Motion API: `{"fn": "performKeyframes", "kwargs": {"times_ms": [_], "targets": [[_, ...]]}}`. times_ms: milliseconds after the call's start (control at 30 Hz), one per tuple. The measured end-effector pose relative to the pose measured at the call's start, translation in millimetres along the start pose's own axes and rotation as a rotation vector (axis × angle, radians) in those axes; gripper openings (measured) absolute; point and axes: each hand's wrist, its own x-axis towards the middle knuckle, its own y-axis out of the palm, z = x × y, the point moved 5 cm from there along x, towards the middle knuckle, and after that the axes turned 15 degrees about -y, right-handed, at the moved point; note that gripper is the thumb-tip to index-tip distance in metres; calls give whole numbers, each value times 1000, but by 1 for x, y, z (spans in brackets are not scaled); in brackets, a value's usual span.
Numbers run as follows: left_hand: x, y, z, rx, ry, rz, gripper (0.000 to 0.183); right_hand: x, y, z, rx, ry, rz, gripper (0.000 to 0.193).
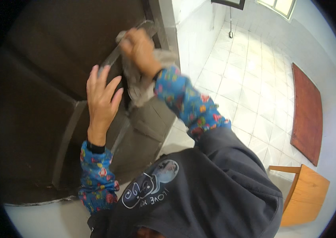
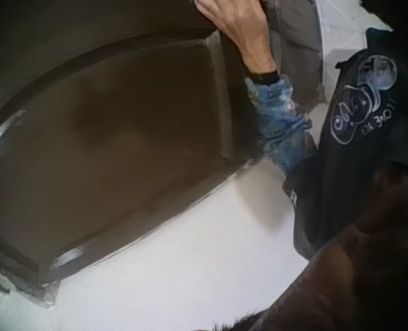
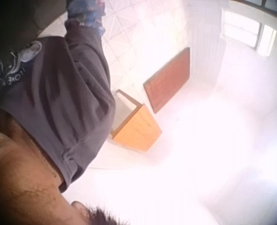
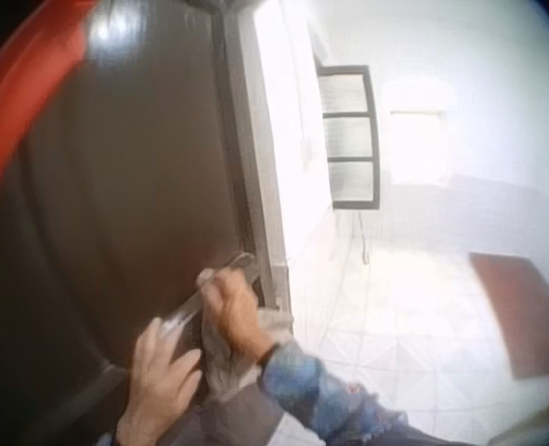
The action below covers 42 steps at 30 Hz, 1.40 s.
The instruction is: The person wipes a brown wooden door using a cloth. They then move to a bucket to rinse and wring the cloth by hand. Finally, the person continues wiping the upper part of the door frame and the door itself.
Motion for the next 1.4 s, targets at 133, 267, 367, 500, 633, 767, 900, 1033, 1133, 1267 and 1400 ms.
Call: {"fn": "performKeyframes", "kwargs": {"times_ms": [133, 267, 367, 500, 633, 767, 900, 1033, 1133, 1267, 1400], "targets": [[23, -50, 6, 292, -2, -460, 37, -7, 2, 55, 195, 49, 210, 24], [47, -55, 23, 613, -213, -425, 49, 10, -3, 4, 107, -55, 184, 25], [52, -44, 25, 692, -253, -461, 47, 15, -13, -72, -70, 27, 26, 26], [51, -51, 33, 875, -271, -536, 37, 31, -12, -86, -91, 139, 139, 21], [45, -47, 45, 925, -272, -569, 32, 11, -8, -39, 116, 182, 48, 12], [41, -46, 52, 928, -272, -564, 30, -11, 15, 50, 414, -26, 251, 20], [43, -50, 52, 908, -261, -534, 30, 1, 19, 15, 291, -76, 261, 21], [43, -49, 49, 926, -263, -552, 31, 17, 1, -55, 96, -48, 186, 22], [44, -49, 46, 933, -261, -551, 29, 22, -5, -88, 28, 61, 110, 19], [44, -51, 43, 948, -250, -570, 30, 11, -6, -73, 9, 176, 3, 16], [42, -50, 48, 915, -245, -581, 30, -3, 0, -14, 288, 78, 126, 18]]}}
